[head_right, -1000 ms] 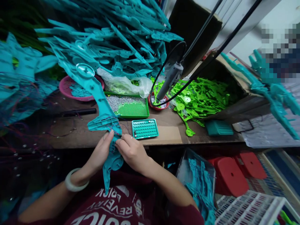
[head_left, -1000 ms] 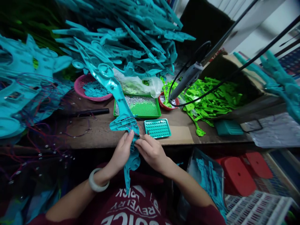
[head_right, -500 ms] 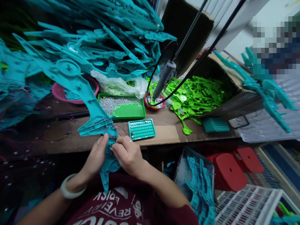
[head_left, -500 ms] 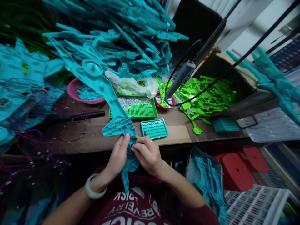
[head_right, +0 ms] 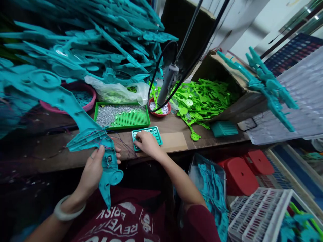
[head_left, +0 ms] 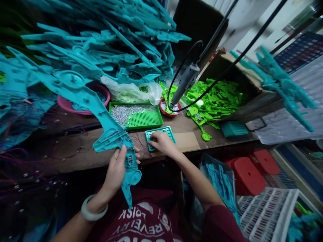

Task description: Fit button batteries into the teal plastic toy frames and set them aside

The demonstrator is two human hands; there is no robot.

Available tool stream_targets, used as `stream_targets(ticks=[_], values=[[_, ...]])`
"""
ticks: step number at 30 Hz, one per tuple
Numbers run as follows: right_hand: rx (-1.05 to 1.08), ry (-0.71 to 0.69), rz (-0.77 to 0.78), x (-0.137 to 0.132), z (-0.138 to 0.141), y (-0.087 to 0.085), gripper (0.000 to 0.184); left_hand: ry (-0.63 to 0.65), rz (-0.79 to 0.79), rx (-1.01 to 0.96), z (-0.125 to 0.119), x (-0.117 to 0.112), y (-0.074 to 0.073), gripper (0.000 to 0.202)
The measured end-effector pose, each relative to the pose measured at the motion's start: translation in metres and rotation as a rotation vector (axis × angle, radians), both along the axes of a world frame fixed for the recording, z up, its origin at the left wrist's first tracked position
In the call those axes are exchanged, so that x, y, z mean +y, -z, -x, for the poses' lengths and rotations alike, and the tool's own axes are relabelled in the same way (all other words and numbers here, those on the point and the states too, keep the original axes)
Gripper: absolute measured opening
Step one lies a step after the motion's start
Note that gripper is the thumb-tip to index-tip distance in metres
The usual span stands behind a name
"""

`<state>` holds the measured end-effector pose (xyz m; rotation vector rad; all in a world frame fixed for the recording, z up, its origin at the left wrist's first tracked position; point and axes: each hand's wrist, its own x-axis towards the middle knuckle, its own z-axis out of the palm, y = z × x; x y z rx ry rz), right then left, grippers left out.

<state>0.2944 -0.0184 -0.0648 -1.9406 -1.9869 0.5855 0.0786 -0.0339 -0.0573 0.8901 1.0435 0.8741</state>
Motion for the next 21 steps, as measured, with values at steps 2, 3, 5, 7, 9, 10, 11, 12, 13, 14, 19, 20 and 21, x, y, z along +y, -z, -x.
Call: stream_targets(ticks=[2, 3, 5, 7, 9, 10, 11, 12, 13, 14, 19, 20, 21], values=[[0.006, -0.036, 0.024, 0.001, 0.001, 0.001, 0.008, -0.015, -0.004, -0.001, 0.0, 0.001, 0.001, 0.058], [0.003, -0.053, 0.024, 0.0, 0.002, 0.002, 0.009, -0.023, -0.006, -0.001, -0.001, 0.002, 0.002, 0.059], [-0.017, -0.074, 0.013, -0.004, 0.002, 0.002, 0.011, -0.037, -0.005, -0.006, -0.001, 0.005, 0.004, 0.06], [-0.014, -0.069, -0.03, -0.01, 0.004, 0.001, 0.012, -0.042, 0.002, -0.014, -0.001, 0.007, 0.005, 0.06], [0.072, -0.057, -0.161, -0.016, 0.01, 0.0, 0.013, -0.04, 0.013, -0.022, -0.001, 0.009, 0.005, 0.06], [0.139, -0.059, -0.269, -0.02, 0.015, -0.002, 0.013, -0.039, 0.017, -0.025, -0.002, 0.01, 0.005, 0.06], [0.205, -0.075, -0.389, -0.024, 0.022, -0.003, 0.012, -0.044, 0.016, -0.021, -0.003, 0.01, 0.005, 0.059], [0.254, -0.105, -0.508, -0.028, 0.031, -0.005, 0.01, -0.058, 0.004, -0.006, -0.004, 0.01, 0.005, 0.058], [0.272, -0.145, -0.61, -0.033, 0.04, -0.006, 0.007, -0.075, -0.018, 0.019, -0.005, 0.01, 0.005, 0.055], [0.257, -0.19, -0.69, -0.036, 0.049, -0.007, 0.005, -0.096, -0.045, 0.051, -0.006, 0.01, 0.004, 0.053], [0.103, -0.318, -0.841, -0.043, 0.073, -0.003, 0.009, -0.114, -0.111, 0.102, -0.01, 0.007, 0.003, 0.047], [0.125, -0.325, -0.846, -0.043, 0.074, -0.001, 0.01, -0.101, -0.108, 0.083, -0.011, 0.006, 0.002, 0.047], [0.159, -0.331, -0.842, -0.043, 0.073, 0.0, 0.012, -0.084, -0.104, 0.059, -0.011, 0.005, 0.002, 0.047]])
